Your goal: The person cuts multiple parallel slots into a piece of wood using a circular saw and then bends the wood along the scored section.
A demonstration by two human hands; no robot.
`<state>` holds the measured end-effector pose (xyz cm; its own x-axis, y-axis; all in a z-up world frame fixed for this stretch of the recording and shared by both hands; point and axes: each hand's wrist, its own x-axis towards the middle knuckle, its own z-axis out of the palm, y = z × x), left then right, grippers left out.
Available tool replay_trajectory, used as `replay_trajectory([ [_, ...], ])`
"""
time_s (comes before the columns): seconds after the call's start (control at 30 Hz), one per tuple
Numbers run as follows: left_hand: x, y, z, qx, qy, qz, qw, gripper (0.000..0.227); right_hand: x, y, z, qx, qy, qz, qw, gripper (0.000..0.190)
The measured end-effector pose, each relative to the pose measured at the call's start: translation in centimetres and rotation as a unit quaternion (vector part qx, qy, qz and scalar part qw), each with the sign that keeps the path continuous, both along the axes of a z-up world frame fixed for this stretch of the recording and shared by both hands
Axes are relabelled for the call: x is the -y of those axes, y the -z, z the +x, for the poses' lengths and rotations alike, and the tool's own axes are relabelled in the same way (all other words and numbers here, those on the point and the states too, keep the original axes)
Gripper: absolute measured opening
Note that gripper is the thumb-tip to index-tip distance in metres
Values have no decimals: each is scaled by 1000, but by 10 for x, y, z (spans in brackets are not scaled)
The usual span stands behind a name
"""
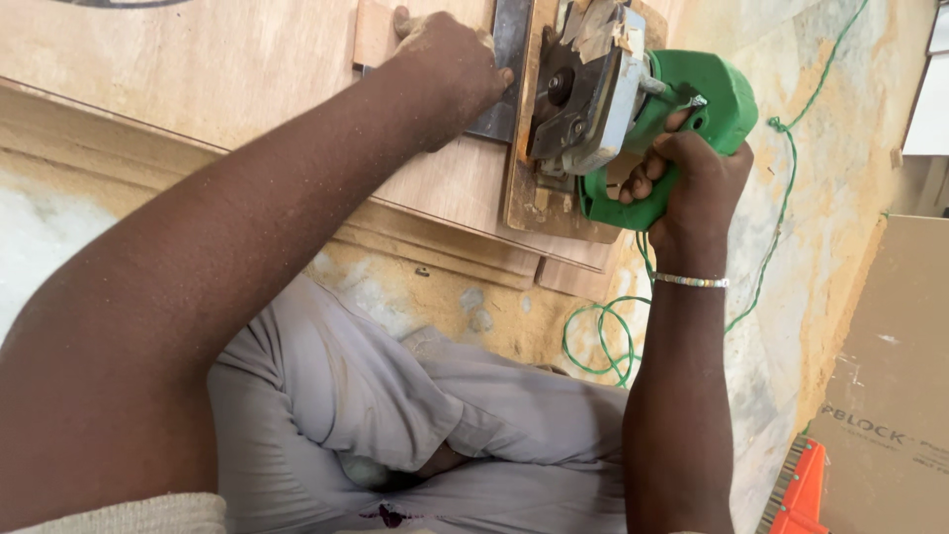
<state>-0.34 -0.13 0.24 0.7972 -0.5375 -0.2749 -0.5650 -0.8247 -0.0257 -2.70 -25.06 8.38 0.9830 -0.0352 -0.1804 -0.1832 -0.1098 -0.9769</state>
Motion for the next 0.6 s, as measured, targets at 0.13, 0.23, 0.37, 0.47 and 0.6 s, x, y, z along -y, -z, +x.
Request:
replay_trajectory([
  [0.13,0,-9,-3,-17,-29,-2,999,94,-8,-2,20,9,-1,-17,1000,17],
  [0.23,-2,-8,1,-37,-24,15,999,102,-12,-18,33,21,-21,-16,999,23],
  [0.37,2,10,2,-21,-30,-17,999,104,7,-47,12,33,-25,-27,999,29],
  [0.47,2,2,0,-22,-53,-18,998,100,21,-71,-29,42,-25,-31,998,34],
  [0.6,-1,-4,-5,-27,-81,-28,996,99,34,-80,-74,30,13,-45,998,36],
])
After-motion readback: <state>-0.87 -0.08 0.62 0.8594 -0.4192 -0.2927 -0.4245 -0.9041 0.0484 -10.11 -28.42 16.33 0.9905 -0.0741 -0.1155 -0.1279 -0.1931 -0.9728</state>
